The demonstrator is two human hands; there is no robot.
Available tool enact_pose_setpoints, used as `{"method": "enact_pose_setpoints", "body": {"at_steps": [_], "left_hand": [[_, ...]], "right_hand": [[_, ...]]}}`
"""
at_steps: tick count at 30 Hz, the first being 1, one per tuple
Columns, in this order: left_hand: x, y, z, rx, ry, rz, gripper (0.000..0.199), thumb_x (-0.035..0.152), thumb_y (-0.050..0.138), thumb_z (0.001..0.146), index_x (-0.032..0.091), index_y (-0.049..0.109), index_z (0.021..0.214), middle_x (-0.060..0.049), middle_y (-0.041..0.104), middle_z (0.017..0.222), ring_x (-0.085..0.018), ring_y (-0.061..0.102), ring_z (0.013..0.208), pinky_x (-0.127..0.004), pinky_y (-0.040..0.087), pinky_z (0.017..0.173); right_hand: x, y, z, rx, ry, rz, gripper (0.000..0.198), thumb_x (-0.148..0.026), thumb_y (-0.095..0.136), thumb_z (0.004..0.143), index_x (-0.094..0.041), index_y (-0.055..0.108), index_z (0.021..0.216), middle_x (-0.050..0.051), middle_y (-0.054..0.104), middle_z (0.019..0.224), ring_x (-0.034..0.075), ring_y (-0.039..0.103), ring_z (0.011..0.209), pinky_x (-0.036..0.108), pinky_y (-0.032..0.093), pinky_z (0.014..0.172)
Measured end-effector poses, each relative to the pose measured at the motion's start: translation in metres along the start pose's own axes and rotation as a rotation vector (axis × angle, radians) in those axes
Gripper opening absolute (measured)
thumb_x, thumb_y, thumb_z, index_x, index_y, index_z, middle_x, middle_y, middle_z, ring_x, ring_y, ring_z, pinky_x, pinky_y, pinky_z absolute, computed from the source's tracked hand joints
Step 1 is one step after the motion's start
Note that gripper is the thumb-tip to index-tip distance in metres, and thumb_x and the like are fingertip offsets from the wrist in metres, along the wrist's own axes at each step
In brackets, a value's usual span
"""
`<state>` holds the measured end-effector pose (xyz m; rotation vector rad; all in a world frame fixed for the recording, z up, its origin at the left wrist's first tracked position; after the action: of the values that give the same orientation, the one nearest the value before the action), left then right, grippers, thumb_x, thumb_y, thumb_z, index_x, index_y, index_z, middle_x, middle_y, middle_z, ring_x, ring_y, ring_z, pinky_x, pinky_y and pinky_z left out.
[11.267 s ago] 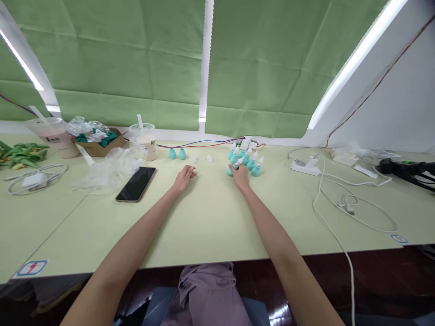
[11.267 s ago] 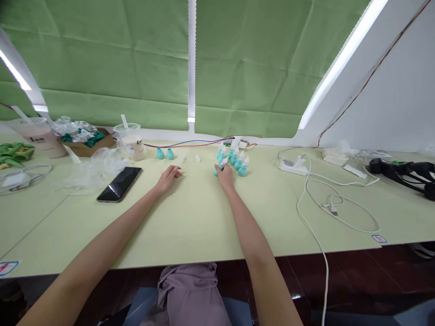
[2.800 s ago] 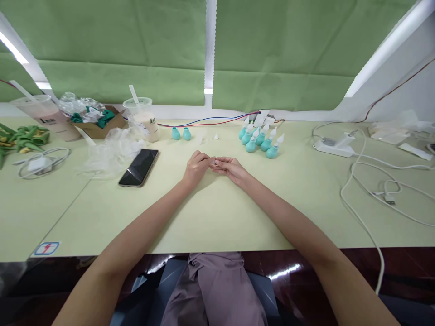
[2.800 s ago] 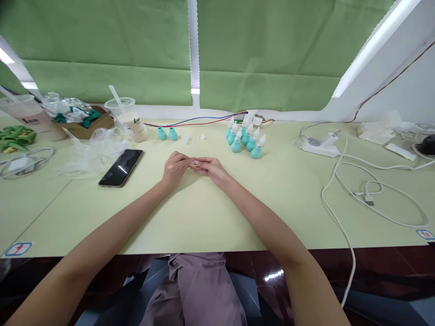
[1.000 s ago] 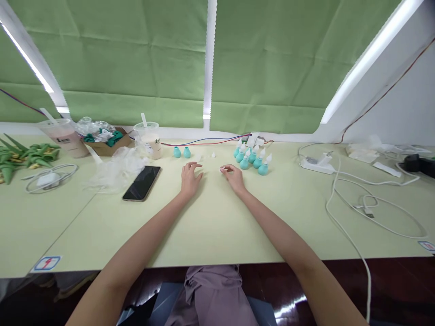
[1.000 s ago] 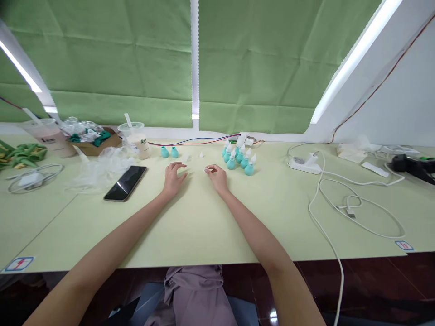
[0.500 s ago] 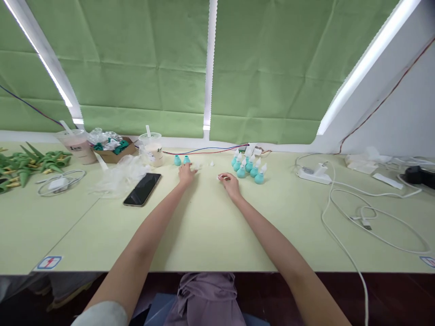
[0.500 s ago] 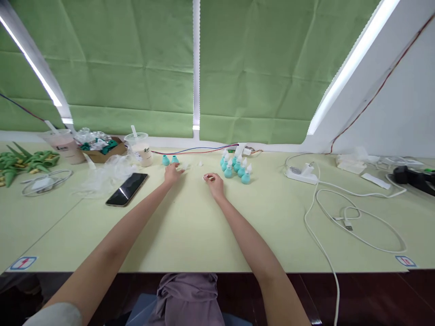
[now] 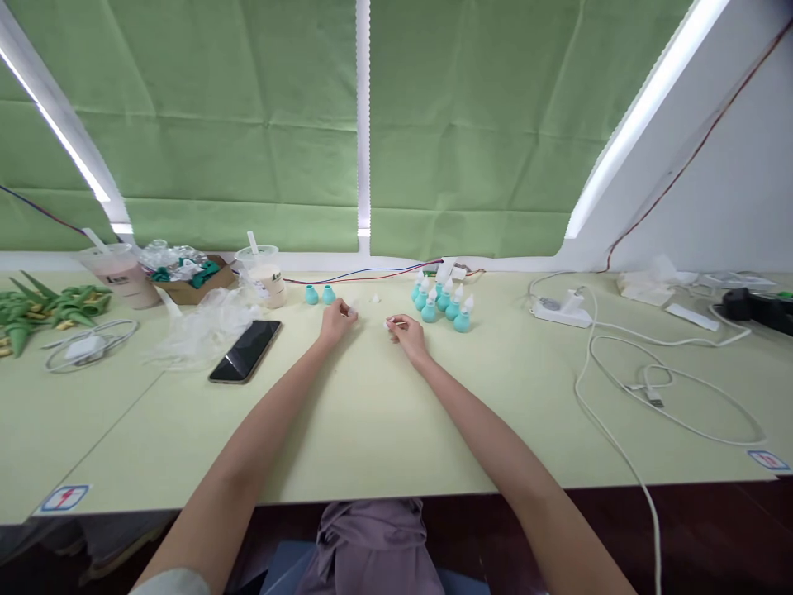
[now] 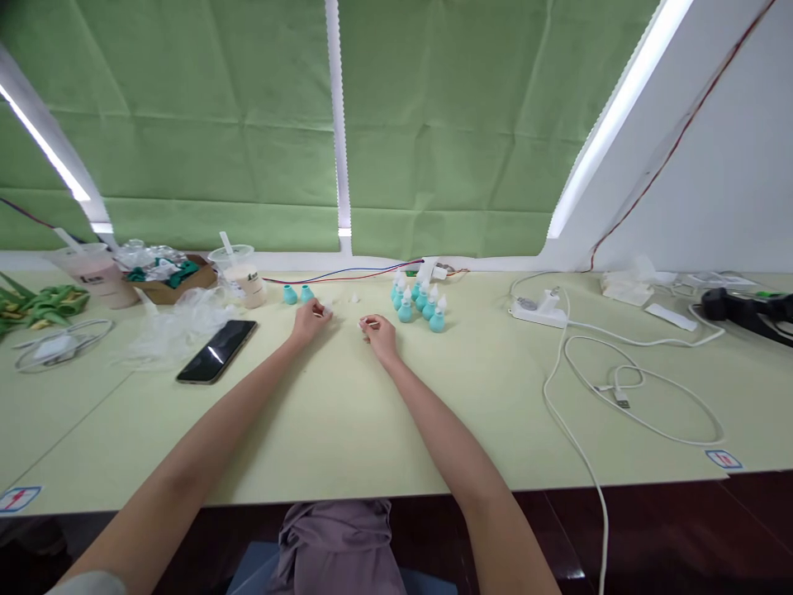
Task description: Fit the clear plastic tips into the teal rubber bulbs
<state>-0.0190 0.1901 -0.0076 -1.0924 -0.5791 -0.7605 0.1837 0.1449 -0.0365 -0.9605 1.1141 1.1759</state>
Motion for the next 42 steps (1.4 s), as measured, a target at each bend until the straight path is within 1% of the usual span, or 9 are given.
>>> {"method": "enact_pose_setpoints", "body": {"at_steps": [3, 6, 9, 11, 13, 17, 24, 29, 42], "left_hand": [[0.011, -0.003, -0.019, -0.110, 0.084, -0.080, 0.023, 0.032, 0.062, 0.066, 0.017, 0.057, 0.082, 0.001, 0.061, 0.068, -0.011, 0.053, 0.060, -0.024, 0.042, 0.060], [0.017, -0.003, -0.039, -0.202, 0.118, -0.075, 0.032, 0.039, 0.061, 0.069, 0.016, 0.063, 0.091, -0.001, 0.065, 0.072, -0.012, 0.053, 0.063, -0.025, 0.043, 0.064], [0.021, 0.003, -0.054, -0.303, 0.117, -0.073, 0.035, 0.041, 0.059, 0.071, 0.015, 0.067, 0.094, -0.004, 0.068, 0.080, -0.015, 0.054, 0.069, -0.027, 0.044, 0.069], [0.025, 0.005, -0.060, -0.337, 0.118, -0.086, 0.034, 0.039, 0.054, 0.075, 0.015, 0.067, 0.095, -0.004, 0.068, 0.080, -0.015, 0.054, 0.070, -0.027, 0.043, 0.069], [0.030, 0.007, -0.064, -0.341, 0.125, -0.097, 0.033, 0.039, 0.049, 0.079, 0.015, 0.067, 0.093, -0.002, 0.066, 0.075, -0.014, 0.052, 0.067, -0.025, 0.042, 0.066], [0.035, 0.008, -0.067, -0.355, 0.148, -0.126, 0.035, 0.043, 0.041, 0.084, 0.016, 0.064, 0.082, 0.001, 0.060, 0.067, -0.011, 0.044, 0.058, -0.023, 0.036, 0.059], [0.039, 0.008, -0.068, -0.361, 0.182, -0.126, 0.035, 0.040, 0.040, 0.085, 0.016, 0.057, 0.068, 0.003, 0.049, 0.059, -0.009, 0.036, 0.054, -0.024, 0.032, 0.057], [0.039, 0.012, -0.071, -0.402, 0.163, -0.152, 0.036, 0.043, 0.039, 0.085, 0.015, 0.059, 0.074, 0.001, 0.052, 0.061, -0.010, 0.037, 0.054, -0.024, 0.031, 0.055], [0.037, 0.015, -0.075, -0.367, 0.166, -0.043, 0.028, 0.032, 0.041, 0.085, 0.015, 0.063, 0.083, -0.001, 0.057, 0.065, -0.013, 0.047, 0.061, -0.026, 0.037, 0.063]], "right_hand": [[0.000, 0.006, -0.001, -0.055, -0.002, 0.144, 0.032, -0.044, 0.070, 0.060, -0.018, 0.063, 0.077, 0.003, 0.066, 0.075, 0.015, 0.064, 0.066, 0.029, 0.055, 0.065], [-0.001, 0.011, -0.002, -0.110, -0.016, 0.223, 0.033, -0.044, 0.074, 0.057, -0.018, 0.063, 0.075, 0.003, 0.068, 0.075, 0.016, 0.067, 0.069, 0.031, 0.054, 0.074], [-0.001, 0.014, -0.004, -0.152, -0.005, 0.201, 0.033, -0.043, 0.074, 0.057, -0.018, 0.064, 0.076, 0.003, 0.068, 0.074, 0.017, 0.068, 0.072, 0.031, 0.054, 0.073], [-0.002, 0.015, -0.006, -0.174, 0.000, 0.140, 0.033, -0.043, 0.074, 0.057, -0.017, 0.065, 0.077, 0.004, 0.069, 0.077, 0.017, 0.067, 0.073, 0.030, 0.054, 0.070], [-0.004, 0.016, -0.008, -0.193, -0.013, 0.091, 0.033, -0.042, 0.074, 0.056, -0.018, 0.065, 0.076, 0.005, 0.070, 0.080, 0.017, 0.066, 0.073, 0.030, 0.054, 0.068], [-0.011, 0.017, -0.011, -0.205, -0.062, 0.055, 0.028, -0.039, 0.075, 0.056, -0.018, 0.067, 0.073, 0.004, 0.070, 0.079, 0.017, 0.065, 0.075, 0.032, 0.052, 0.078], [-0.013, 0.013, -0.014, -0.145, -0.040, 0.024, 0.028, -0.038, 0.074, 0.057, -0.019, 0.071, 0.077, 0.005, 0.072, 0.083, 0.020, 0.066, 0.081, 0.036, 0.051, 0.083], [-0.015, 0.014, -0.016, -0.139, -0.055, 0.030, 0.027, -0.038, 0.074, 0.058, -0.019, 0.071, 0.076, 0.004, 0.072, 0.083, 0.021, 0.066, 0.082, 0.036, 0.052, 0.083], [-0.017, 0.018, -0.019, -0.192, -0.064, -0.047, 0.021, -0.034, 0.075, 0.055, -0.018, 0.071, 0.067, 0.005, 0.071, 0.069, 0.021, 0.066, 0.068, 0.036, 0.052, 0.072]]}}
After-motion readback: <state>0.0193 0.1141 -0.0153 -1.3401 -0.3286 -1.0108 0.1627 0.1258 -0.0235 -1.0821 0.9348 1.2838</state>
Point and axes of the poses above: each hand's wrist, its own z-axis towards the middle knuckle, its own y-axis out of the palm, x = y × z, the point moved 7 cm from there along z, towards the middle knuckle
